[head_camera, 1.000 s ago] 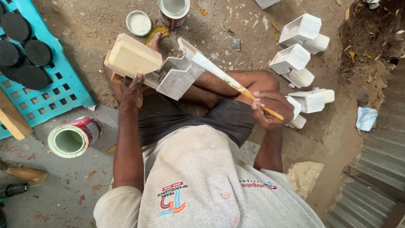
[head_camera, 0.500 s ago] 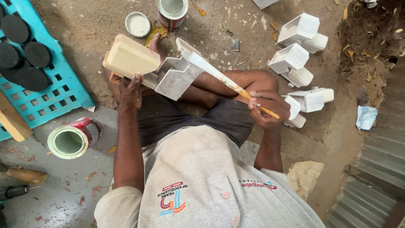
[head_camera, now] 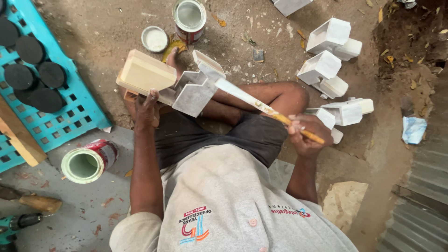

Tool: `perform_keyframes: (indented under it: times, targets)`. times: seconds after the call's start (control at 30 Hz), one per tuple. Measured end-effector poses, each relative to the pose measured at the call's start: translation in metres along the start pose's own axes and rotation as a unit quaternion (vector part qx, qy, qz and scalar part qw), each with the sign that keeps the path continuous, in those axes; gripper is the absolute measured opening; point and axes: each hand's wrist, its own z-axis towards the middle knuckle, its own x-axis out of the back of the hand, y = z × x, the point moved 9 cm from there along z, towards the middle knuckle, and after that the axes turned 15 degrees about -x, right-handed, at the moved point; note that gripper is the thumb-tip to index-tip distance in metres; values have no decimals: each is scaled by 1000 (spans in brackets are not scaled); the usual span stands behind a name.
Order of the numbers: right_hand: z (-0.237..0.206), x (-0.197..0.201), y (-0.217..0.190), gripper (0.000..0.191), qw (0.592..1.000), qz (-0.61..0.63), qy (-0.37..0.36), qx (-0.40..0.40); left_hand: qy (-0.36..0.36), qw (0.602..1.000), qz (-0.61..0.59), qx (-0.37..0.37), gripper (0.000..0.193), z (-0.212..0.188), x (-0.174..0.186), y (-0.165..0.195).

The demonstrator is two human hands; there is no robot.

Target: The person sits on the ground and paints small wooden pieces white using a paintbrush. They repeatedly dip the brush into a paint can and apply paint to the surfaces of the wooden items, turning them to cover different sides.

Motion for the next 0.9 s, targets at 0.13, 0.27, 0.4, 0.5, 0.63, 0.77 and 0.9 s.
perform_keyframes:
  times: [0.13, 0.27, 0.4, 0.5, 0.63, 0.77, 0.9]
  targets:
    - [7, -4, 47, 15, 981, 143, 38, -126, 27, 999, 6, 18, 67, 0, 6, -1]
    - [19, -14, 64, 13, 963, 218, 78, -137, 13, 1000, 5, -10, 66, 2, 3, 6]
    - [29, -30, 72, 14, 953, 243, 76, -163, 22, 1000, -18, -3, 66, 1, 5, 1]
    - [29, -35, 75, 14, 955, 235, 73, -168, 19, 1000, -15, -11, 67, 1, 8, 1]
    - [16, -15, 74, 13, 956, 211, 98, -179, 19, 1000, -14, 2, 70, -2, 12, -2]
    - [-2, 8, 70, 12, 950, 218, 127, -185, 12, 1000, -10, 6, 70, 0, 13, -6]
    - [-9, -5, 72, 11, 954, 225, 106, -170, -3, 1000, -10, -8, 70, 1, 15, -4]
